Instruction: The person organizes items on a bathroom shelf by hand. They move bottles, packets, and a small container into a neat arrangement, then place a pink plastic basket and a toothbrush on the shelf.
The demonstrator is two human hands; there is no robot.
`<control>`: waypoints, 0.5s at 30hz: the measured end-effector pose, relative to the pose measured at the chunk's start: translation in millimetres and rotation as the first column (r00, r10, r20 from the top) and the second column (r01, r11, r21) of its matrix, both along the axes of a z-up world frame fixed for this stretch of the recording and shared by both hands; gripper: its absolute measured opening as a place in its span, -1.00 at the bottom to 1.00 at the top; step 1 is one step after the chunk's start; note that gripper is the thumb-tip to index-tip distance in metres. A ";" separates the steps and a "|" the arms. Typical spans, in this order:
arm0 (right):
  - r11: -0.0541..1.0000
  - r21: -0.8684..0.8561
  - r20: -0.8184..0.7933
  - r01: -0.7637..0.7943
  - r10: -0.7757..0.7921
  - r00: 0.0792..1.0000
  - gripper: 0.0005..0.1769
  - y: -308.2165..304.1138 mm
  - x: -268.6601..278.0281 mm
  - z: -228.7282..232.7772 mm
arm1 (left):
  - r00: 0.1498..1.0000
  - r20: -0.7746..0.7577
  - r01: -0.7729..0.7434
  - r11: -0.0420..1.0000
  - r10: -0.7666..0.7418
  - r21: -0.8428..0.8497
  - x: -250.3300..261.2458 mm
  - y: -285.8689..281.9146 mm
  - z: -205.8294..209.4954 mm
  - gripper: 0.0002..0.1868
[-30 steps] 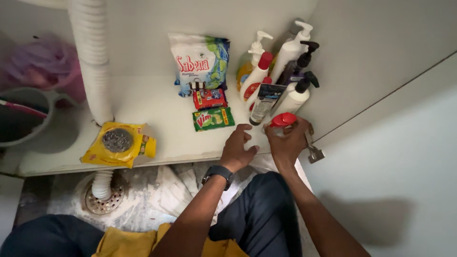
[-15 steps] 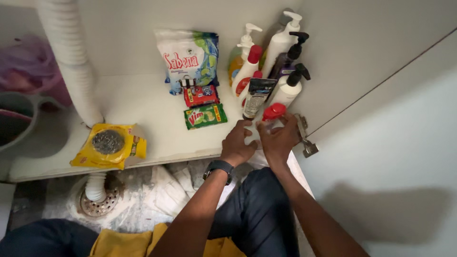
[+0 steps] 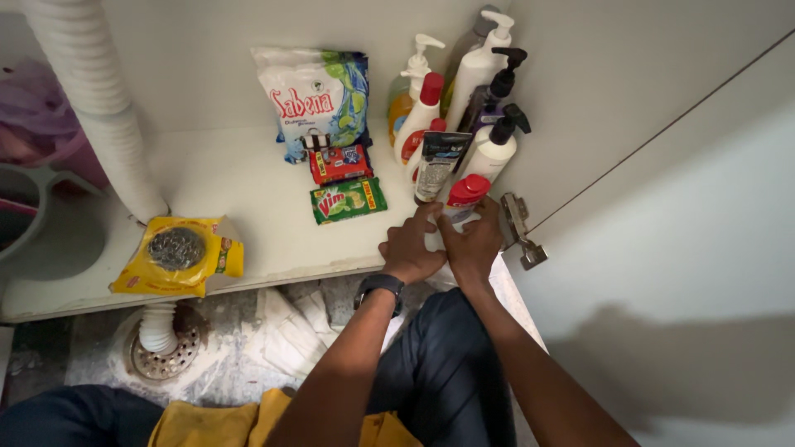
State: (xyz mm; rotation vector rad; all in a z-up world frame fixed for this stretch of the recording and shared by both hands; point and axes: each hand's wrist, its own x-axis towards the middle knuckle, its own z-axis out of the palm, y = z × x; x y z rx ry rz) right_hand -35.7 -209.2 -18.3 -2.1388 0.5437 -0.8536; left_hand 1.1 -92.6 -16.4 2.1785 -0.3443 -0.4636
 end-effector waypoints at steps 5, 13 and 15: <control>1.000 -0.011 0.035 -0.014 0.015 0.999 -0.22 -0.1 0.6 -0.2 | 1.000 0.012 0.010 0.997 -0.009 -0.076 -0.2 2.9 -4.7 0.02; 0.999 -0.033 0.020 -0.008 0.009 1.000 -0.26 -4.3 3.1 -4.2 | 1.000 -0.012 0.006 0.999 -0.007 -0.044 -0.8 2.0 -0.5 0.04; 0.999 -0.048 0.006 -0.005 0.005 1.000 -0.25 -4.6 2.1 -6.2 | 1.000 -0.013 0.001 0.998 -0.002 -0.059 -1.7 2.1 -3.1 0.04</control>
